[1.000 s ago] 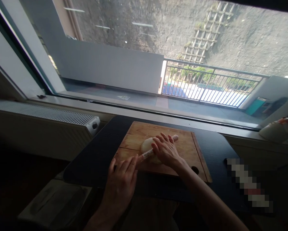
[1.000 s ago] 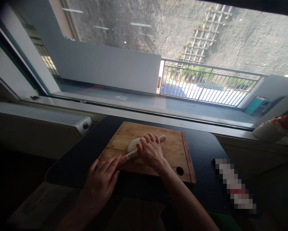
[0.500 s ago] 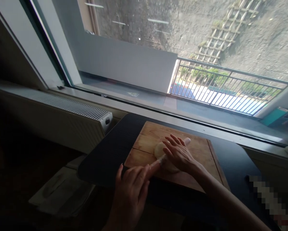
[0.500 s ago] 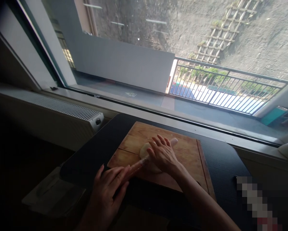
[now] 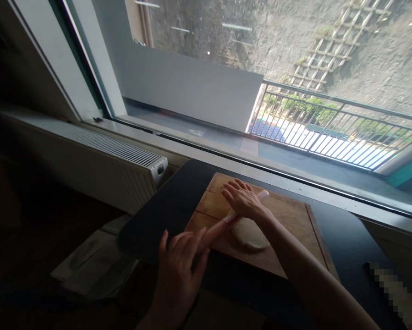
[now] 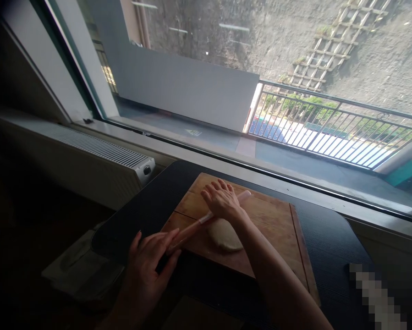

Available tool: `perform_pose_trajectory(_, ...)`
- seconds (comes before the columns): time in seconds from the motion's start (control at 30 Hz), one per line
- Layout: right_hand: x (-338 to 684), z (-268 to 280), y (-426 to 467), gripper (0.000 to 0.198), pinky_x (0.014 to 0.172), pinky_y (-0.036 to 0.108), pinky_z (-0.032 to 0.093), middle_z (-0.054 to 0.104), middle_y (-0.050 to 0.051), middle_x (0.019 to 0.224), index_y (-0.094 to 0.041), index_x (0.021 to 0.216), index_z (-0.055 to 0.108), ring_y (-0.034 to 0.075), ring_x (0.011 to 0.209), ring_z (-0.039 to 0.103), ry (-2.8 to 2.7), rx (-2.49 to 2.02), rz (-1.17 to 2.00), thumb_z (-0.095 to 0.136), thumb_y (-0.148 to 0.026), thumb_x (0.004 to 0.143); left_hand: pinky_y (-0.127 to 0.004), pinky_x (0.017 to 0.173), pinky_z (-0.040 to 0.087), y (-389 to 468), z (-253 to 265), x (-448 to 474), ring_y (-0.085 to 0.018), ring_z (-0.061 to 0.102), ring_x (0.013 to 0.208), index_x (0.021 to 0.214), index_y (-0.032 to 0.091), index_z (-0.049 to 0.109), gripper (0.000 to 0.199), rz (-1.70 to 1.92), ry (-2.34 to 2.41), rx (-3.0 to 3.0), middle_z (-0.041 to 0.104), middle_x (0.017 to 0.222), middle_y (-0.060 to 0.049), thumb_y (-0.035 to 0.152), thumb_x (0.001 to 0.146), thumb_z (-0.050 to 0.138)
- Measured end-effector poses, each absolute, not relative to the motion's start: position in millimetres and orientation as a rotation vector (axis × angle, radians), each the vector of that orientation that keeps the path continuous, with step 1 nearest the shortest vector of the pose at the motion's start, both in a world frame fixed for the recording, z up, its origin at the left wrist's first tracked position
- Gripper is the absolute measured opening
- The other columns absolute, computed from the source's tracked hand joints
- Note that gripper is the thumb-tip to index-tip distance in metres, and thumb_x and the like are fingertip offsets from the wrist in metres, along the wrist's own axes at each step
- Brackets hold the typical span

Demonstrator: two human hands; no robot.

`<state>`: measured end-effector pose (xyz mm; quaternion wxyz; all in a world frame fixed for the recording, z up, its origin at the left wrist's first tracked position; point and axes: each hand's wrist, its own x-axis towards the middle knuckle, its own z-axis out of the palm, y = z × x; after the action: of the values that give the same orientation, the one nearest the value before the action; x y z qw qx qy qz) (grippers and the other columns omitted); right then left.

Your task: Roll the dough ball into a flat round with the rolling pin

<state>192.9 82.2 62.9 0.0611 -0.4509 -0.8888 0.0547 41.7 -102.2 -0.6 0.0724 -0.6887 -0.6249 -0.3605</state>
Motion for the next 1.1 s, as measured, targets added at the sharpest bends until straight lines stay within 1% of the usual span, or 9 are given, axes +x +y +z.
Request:
perform_pose_trajectory(0.2,246,56,43,0.046,0.107,0.042,0.016,0.038,0.0,0.141,-0.03,0.132,0.044,0.022,0.136,0.016,-2.693,-1.349,0.038,0.023,-0.045,0.094,-0.052,0.108,0.017,-114,-3,53,-0.02,0.054,0.105,0.127,0.024,0.043,0.047,-1.16,-1.788,-2.226,0.063,0.106,-0.005,0.021,0.081,0.053)
perform_pose_trajectory(0.33,213,59,71,0.047,0.106,0.042,0.017,0.042,0.0,0.138,-0.031,0.13,0.045,0.022,0.135,0.017,-2.699,-1.347,0.112,0.019,-0.048,0.094,-0.052,0.107,0.019,-104,-6,44,-0.022,0.054,0.105,0.119,0.023,0.05,0.039,-1.17,-1.882,-2.105,0.063,0.107,-0.005,0.027,0.081,0.054)
perform_pose_trajectory(0.47,164,66,110,0.049,0.103,0.046,0.021,0.043,0.003,0.136,-0.03,0.127,0.047,0.024,0.133,0.023,-2.761,-1.366,0.236,0.017,-0.05,0.094,-0.054,0.106,0.019,-93,-5,33,-0.023,0.055,0.103,0.114,0.022,0.053,0.034,-1.144,-1.926,-1.984,0.064,0.106,-0.006,0.031,0.081,0.055)
perform_pose_trajectory(0.57,162,67,113,0.051,0.103,0.047,0.022,0.038,0.005,0.14,-0.028,0.129,0.044,0.024,0.134,0.023,-2.728,-1.382,0.238,0.017,-0.052,0.093,-0.053,0.107,0.018,-94,-2,34,-0.023,0.055,0.103,0.114,0.023,0.053,0.035,-1.135,-1.914,-1.985,0.064,0.104,-0.005,0.03,0.081,0.055)
perform_pose_trajectory(0.67,200,60,82,0.056,0.105,0.046,0.022,0.029,0.005,0.146,-0.025,0.137,0.036,0.024,0.136,0.018,-2.628,-1.472,0.174,0.015,-0.053,0.093,-0.053,0.107,0.018,-101,-2,42,-0.022,0.055,0.104,0.119,0.024,0.05,0.039,-1.161,-1.881,-2.069,0.064,0.104,-0.004,0.027,0.081,0.054)
perform_pose_trajectory(0.77,254,46,31,0.05,0.109,0.045,0.016,0.03,0.003,0.146,-0.026,0.135,0.039,0.022,0.137,0.014,-2.581,-1.506,-0.034,0.02,-0.047,0.093,-0.053,0.108,0.017,-105,-4,53,-0.022,0.054,0.106,0.121,0.025,0.047,0.042,-1.222,-1.839,-2.174,0.064,0.105,-0.004,0.024,0.08,0.054)
perform_pose_trajectory(0.9,290,34,-5,0.054,0.111,0.043,0.015,0.027,0.003,0.147,-0.023,0.141,0.03,0.02,0.138,0.014,-2.514,-1.553,-0.135,0.025,-0.046,0.092,-0.052,0.109,0.017,-101,-5,60,-0.021,0.053,0.108,0.119,0.024,0.046,0.04,-1.305,-1.841,-2.198,0.063,0.107,-0.005,0.023,0.08,0.055)
perform_pose_trajectory(1.03,255,45,39,0.054,0.108,0.044,0.018,0.031,0.005,0.145,-0.023,0.135,0.04,0.023,0.137,0.015,-2.507,-1.613,-0.016,0.017,-0.049,0.093,-0.053,0.108,0.018,-89,-1,56,-0.022,0.054,0.105,0.114,0.023,0.049,0.034,-1.294,-1.916,-2.098,0.062,0.108,-0.005,0.028,0.081,0.054)
perform_pose_trajectory(1.1,226,55,76,0.054,0.106,0.045,0.021,0.032,0.004,0.145,-0.026,0.135,0.038,0.023,0.136,0.017,-2.553,-1.605,0.122,0.013,-0.05,0.094,-0.054,0.107,0.02,-84,2,51,-0.022,0.055,0.104,0.114,0.023,0.049,0.033,-1.249,-1.948,-2.047,0.062,0.108,-0.005,0.03,0.081,0.053)
